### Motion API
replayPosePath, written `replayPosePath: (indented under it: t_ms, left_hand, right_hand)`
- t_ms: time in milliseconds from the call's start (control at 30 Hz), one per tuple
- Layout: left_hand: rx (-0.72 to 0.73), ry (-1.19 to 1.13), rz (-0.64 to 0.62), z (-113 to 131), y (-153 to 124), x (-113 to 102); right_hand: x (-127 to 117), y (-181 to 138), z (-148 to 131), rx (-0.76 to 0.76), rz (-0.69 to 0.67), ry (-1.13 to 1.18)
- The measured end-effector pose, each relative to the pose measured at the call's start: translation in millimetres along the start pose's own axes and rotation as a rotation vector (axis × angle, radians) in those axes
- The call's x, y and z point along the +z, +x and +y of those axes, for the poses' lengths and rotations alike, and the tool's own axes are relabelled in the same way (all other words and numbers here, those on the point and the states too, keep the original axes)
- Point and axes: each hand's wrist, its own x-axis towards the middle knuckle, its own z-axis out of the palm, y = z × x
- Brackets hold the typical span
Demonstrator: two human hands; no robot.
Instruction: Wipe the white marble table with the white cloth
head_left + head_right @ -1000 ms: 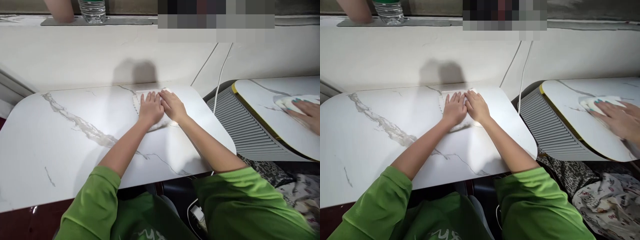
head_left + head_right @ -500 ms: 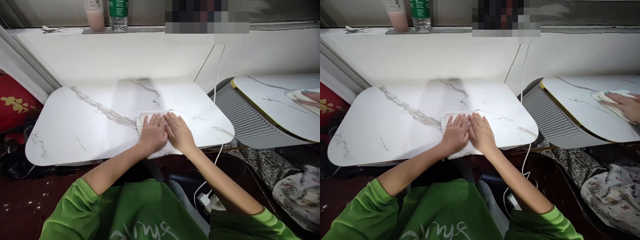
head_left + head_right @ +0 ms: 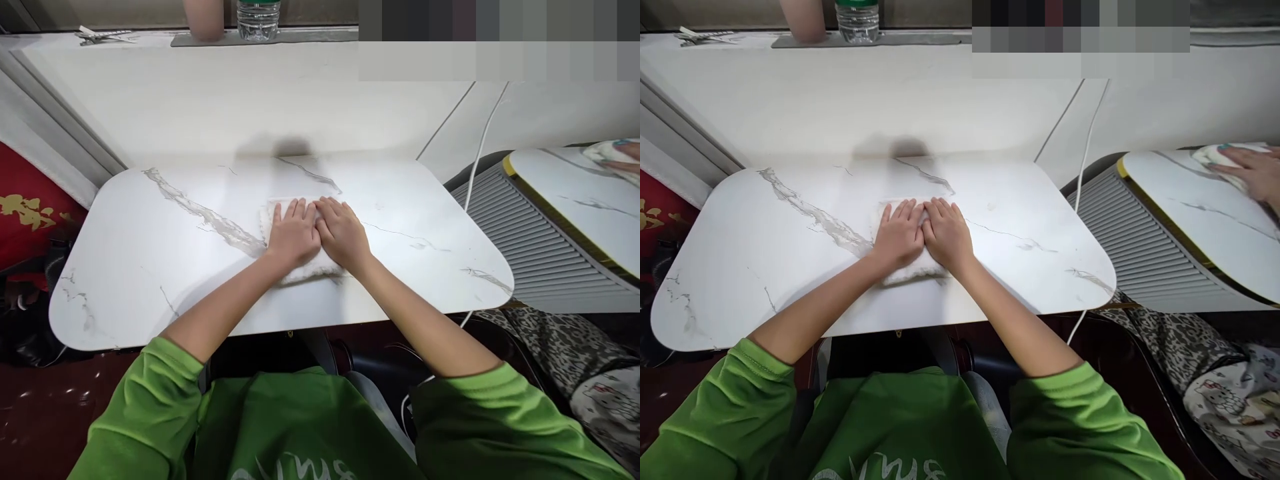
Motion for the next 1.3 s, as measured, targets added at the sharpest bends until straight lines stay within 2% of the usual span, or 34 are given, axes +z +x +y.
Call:
replayPosePath:
  t_ms: [67,233,367,533,667,800,933,1067,1300]
  left_hand:
    - [-0.017,-0.003,0.002,-12,20,-1]
    - [0.049,-0.044,-0.041,-44,75,0]
    - [0.038,-0.088,-0.027,-61,110,1]
    - [0.026,-0.096,0.002,-68,128,-1]
    - [0.011,-0.079,0.006,-68,126,0]
    - [-0.037,-0.053,0.021,-62,111,2]
    - [-0.043,-0.037,0.05,-55,78,3]
    - [-0.011,-0.024,0.058,-47,28,-1]
    - [0.03,0.048,-0.029,-31,-82,-18]
  right_hand:
    - [8,23,5,-0.021,-0.002,-0.003]
    - [34,76,28,-0.053,0.036,-0.08]
    - [54,114,46,-0.082,0.055,-0.125]
    - [60,146,55,-0.109,0.075,-0.095]
    - [57,146,52,-0.084,0.085,-0.038]
    - [51,130,44,-0.087,0.045,-0.019]
    - [43,100,26,-0.072,0.013,0.005]
    - [30,53,-4,-0.045,-0.044,-0.003]
    - [1,-51,-66,-0.068,-0.11,-0.071]
